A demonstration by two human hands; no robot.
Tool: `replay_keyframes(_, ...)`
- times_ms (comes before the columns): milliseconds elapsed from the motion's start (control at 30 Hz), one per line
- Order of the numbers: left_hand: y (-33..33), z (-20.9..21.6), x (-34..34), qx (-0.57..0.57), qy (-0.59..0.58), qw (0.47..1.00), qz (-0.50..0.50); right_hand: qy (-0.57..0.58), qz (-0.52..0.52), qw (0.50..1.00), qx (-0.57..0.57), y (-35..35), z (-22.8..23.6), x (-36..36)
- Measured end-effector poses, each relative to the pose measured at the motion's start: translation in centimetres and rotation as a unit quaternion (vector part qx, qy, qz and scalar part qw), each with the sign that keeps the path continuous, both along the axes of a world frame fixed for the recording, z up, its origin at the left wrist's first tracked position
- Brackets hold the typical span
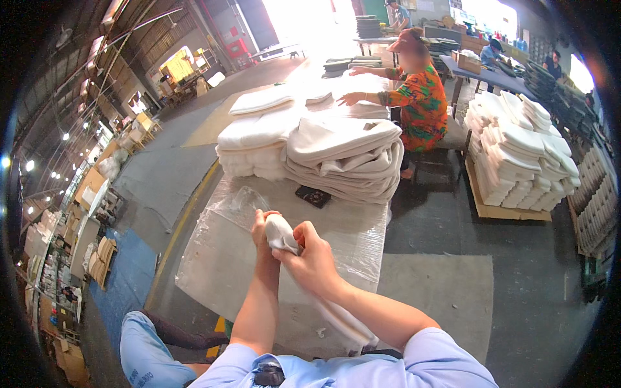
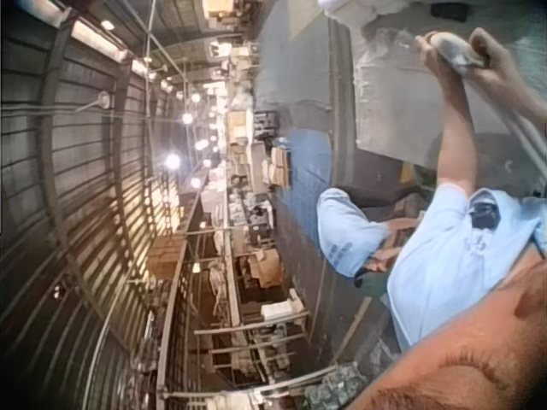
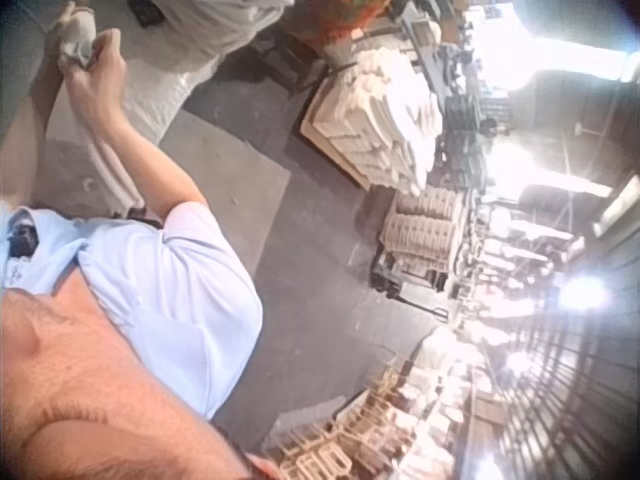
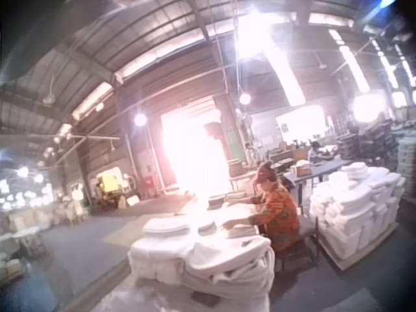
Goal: The person inserts white foam cushions into fabric covers by hand, aligning the foam and pulling the cover over it. The person then closes the zipper on each cover and places the finished cushion on a stack.
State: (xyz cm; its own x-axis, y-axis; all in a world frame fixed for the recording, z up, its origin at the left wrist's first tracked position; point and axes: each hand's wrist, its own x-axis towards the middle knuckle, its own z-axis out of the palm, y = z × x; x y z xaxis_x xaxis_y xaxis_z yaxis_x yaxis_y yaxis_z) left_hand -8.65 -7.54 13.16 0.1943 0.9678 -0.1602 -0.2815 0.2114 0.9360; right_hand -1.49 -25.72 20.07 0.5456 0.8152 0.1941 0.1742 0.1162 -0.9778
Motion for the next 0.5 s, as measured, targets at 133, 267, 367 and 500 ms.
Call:
replay_keyframes(133, 3.9, -5.2, -0.4, -0.091, 0.045, 0.994, -0.035, 0.103, 0.022, 0.994, 0.003, 3.8, -3.8, 0.2)
replay_keyframes(267, 3.3, -8.8, -2.0, -0.12, -0.111, 0.975, -0.15, 0.184, 0.056, 0.981, 0.012, 5.5, -7.0, 0.4)
replay_keyframes(367, -1.2, -8.2, 1.5, -0.12, -0.109, 0.979, -0.125, 0.125, 0.014, 0.991, -0.038, 5.8, -9.9, 3.8)
replay_keyframes(500, -2.6, -5.9, 1.0, 0.058, -0.059, 0.991, -0.104, 0.111, 0.084, 0.988, -0.067, 7.5, -11.4, 5.4)
